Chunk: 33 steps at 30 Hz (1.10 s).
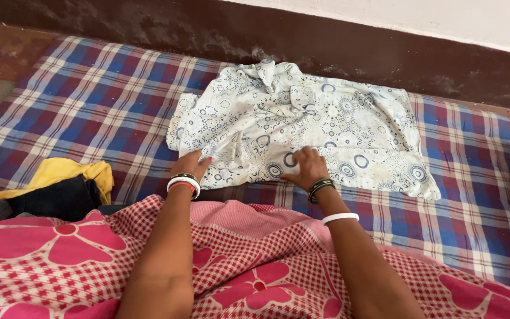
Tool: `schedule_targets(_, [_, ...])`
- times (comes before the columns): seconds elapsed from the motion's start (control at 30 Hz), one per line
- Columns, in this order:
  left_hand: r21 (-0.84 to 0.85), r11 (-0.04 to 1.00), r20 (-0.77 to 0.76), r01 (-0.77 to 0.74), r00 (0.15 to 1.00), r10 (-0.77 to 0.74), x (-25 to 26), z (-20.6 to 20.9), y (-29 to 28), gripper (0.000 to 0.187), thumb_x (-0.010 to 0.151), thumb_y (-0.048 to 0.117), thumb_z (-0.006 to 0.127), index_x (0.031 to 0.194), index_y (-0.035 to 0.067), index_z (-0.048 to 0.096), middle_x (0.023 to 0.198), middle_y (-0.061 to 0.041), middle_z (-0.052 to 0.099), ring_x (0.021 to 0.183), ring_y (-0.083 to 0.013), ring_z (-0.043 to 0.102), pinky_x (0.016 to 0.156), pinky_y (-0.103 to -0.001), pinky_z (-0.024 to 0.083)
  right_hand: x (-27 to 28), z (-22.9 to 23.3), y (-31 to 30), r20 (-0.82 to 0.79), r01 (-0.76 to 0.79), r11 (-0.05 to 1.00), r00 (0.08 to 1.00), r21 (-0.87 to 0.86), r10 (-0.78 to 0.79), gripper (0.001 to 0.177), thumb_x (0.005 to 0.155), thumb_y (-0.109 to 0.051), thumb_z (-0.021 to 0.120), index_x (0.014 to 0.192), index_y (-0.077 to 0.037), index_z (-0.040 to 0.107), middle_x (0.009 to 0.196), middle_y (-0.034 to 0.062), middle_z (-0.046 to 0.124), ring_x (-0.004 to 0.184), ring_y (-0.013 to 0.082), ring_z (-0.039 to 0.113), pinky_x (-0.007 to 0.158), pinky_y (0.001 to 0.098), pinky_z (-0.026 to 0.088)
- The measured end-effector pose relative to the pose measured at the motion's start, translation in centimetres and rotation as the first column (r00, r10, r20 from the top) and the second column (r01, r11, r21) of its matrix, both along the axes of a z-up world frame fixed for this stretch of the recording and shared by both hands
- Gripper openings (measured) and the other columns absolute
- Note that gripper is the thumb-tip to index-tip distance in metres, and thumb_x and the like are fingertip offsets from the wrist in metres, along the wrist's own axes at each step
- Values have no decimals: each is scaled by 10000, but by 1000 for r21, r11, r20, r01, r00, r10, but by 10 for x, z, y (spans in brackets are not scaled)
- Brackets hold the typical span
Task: The person folds a patterned shirt on a bed by aligning the sleeves and body of the garment.
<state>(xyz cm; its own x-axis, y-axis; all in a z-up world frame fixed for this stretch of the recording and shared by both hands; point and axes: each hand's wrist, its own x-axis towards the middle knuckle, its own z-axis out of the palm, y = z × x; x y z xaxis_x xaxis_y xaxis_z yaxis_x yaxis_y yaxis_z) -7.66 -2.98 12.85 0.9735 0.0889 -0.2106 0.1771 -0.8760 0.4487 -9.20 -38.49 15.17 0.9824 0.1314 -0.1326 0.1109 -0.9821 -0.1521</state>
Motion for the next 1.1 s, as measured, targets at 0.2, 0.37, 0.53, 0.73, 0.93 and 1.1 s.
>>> schedule_targets(0.2, [74, 997, 70, -7, 998, 2, 6, -9, -1, 370, 1040, 374, 464, 1222, 104, 638, 1084, -197, 726, 1010, -399, 687, 873, -533, 537, 0, -32, -9, 50, -250, 968, 967, -20, 250, 210, 931, -334, 692, 1054, -164, 685, 1107, 57, 718, 1101, 261, 660, 942, 424, 539])
schedule_targets(0.37, [181, 983, 15, 20, 1000, -23, 11, -16, 6, 341, 1082, 332, 408, 1179, 99, 637, 1061, -205, 744, 1016, -401, 705, 883, -538, 545, 24, -39, -13, -287, -212, 975, 940, -73, 183, 194, 905, -315, 669, 1042, -191, 729, 1109, 90, 740, 1053, 303, 698, 943, 435, 554])
schedule_targets(0.53, [181, 979, 12, -88, 996, 87, 24, -28, -1, 310, 1040, 184, 398, 1264, 25, 542, 1035, -251, 733, 968, -417, 724, 819, -545, 557, 47, -24, 5, -488, -276, 955, 851, -106, 192, 224, 845, -254, 654, 1033, -189, 756, 1168, 89, 727, 1088, 282, 694, 977, 431, 534])
schedule_targets(0.73, [192, 979, 407, 68, 902, -142, 32, -8, -53, 198, 962, 180, 541, 1119, 111, 639, 1163, -119, 698, 1094, -325, 660, 969, -482, 509, 72, -16, 63, -177, -298, 952, 943, -69, 282, 362, 1002, -280, 479, 1131, -64, 739, 1181, 212, 725, 1109, 334, 688, 1003, 453, 550])
schedule_targets(0.93, [168, 959, 300, 229, 915, -271, -7, -12, -57, 437, 946, 335, 538, 1357, 189, 570, 1420, -75, 541, 1360, -275, 475, 1137, -514, 335, 28, 1, 94, -222, -60, 996, 974, -59, 45, 532, 979, -468, 416, 1495, -351, 471, 1609, -67, 375, 1489, 185, 364, 1207, 526, 336])
schedule_targets(1.1, [264, 949, 94, 172, 975, -203, -6, -3, -56, 659, 998, 559, 413, 1556, 218, 325, 1669, -23, 223, 1533, -235, 184, 1214, -615, 64, 9, -16, 59, -136, -85, 984, 989, -160, 63, 630, 1032, -582, 222, 1606, -349, 112, 1704, -74, 39, 1555, 199, 44, 1228, 572, 68])
